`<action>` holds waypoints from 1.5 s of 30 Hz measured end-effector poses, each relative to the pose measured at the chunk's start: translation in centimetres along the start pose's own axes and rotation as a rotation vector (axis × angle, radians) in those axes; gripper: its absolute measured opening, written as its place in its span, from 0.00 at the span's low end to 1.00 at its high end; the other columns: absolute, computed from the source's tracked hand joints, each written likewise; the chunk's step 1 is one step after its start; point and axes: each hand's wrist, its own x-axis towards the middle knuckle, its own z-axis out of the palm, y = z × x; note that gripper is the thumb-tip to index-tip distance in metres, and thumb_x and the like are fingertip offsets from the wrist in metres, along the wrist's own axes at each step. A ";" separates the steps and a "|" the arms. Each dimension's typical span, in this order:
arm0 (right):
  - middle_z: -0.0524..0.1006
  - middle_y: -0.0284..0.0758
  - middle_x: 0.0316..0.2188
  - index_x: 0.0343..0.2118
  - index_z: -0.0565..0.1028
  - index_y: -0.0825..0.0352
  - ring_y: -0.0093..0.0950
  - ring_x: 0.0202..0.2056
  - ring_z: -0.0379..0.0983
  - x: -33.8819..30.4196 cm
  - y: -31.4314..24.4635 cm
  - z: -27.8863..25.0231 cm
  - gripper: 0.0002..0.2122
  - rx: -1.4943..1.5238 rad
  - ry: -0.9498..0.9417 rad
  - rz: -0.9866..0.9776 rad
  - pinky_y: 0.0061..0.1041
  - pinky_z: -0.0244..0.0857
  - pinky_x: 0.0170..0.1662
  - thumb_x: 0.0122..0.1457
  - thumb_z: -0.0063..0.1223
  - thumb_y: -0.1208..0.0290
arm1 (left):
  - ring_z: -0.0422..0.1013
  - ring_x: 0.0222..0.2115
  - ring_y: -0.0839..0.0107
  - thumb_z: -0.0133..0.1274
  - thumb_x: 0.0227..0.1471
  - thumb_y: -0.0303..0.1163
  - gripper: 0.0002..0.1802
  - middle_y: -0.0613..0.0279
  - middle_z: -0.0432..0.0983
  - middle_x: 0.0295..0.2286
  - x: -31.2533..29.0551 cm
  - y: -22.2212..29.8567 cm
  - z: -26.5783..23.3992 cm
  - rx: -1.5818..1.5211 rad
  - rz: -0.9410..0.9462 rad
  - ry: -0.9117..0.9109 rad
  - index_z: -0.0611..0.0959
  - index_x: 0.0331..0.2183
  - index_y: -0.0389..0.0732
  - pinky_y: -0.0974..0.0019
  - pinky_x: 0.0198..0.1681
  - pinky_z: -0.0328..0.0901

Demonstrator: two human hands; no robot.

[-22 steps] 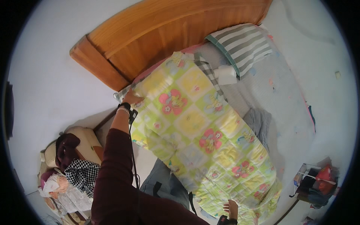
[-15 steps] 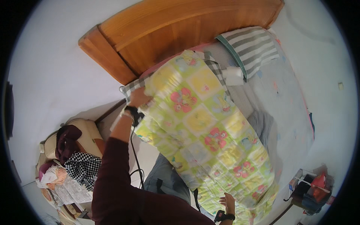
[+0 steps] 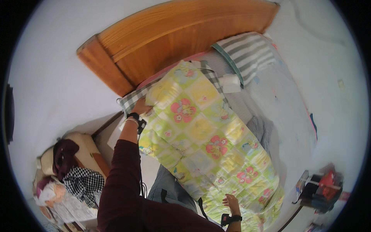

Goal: The person folds a yellow patterned blanket and a grey comforter on a bed. They smooth and align the edges, fold each item in half multiple times, and place the folded yellow blanket on the bed before continuing to fold the grey comforter.

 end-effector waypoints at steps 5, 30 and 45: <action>0.76 0.37 0.27 0.40 0.71 0.65 0.26 0.24 0.73 3.9 6.3 -0.8 0.12 0.272 -0.009 0.131 0.23 0.67 0.26 0.55 0.44 0.66 | 0.73 0.29 0.62 0.59 0.26 0.41 0.23 0.51 0.77 0.25 -1.5 4.0 -1.9 -0.083 -0.197 -0.290 0.80 0.26 0.33 0.65 0.34 0.65; 0.62 0.46 0.52 0.52 0.62 0.62 0.43 0.54 0.55 9.1 3.8 2.2 0.26 -0.416 0.423 -0.267 0.34 0.52 0.55 0.49 0.51 0.61 | 0.71 0.31 0.59 0.52 0.46 0.34 0.17 0.49 0.74 0.33 -3.0 0.1 -4.5 0.547 0.054 0.047 0.74 0.38 0.34 0.62 0.35 0.64; 0.62 0.44 0.50 0.53 0.60 0.56 0.43 0.52 0.58 9.7 1.6 5.2 0.29 -0.689 0.566 -0.124 0.38 0.62 0.46 0.46 0.56 0.67 | 0.65 0.17 0.73 0.51 0.50 0.44 0.19 0.68 0.70 0.21 3.8 -5.2 -2.5 -0.248 -0.424 -0.233 0.74 0.37 0.38 0.68 0.23 0.62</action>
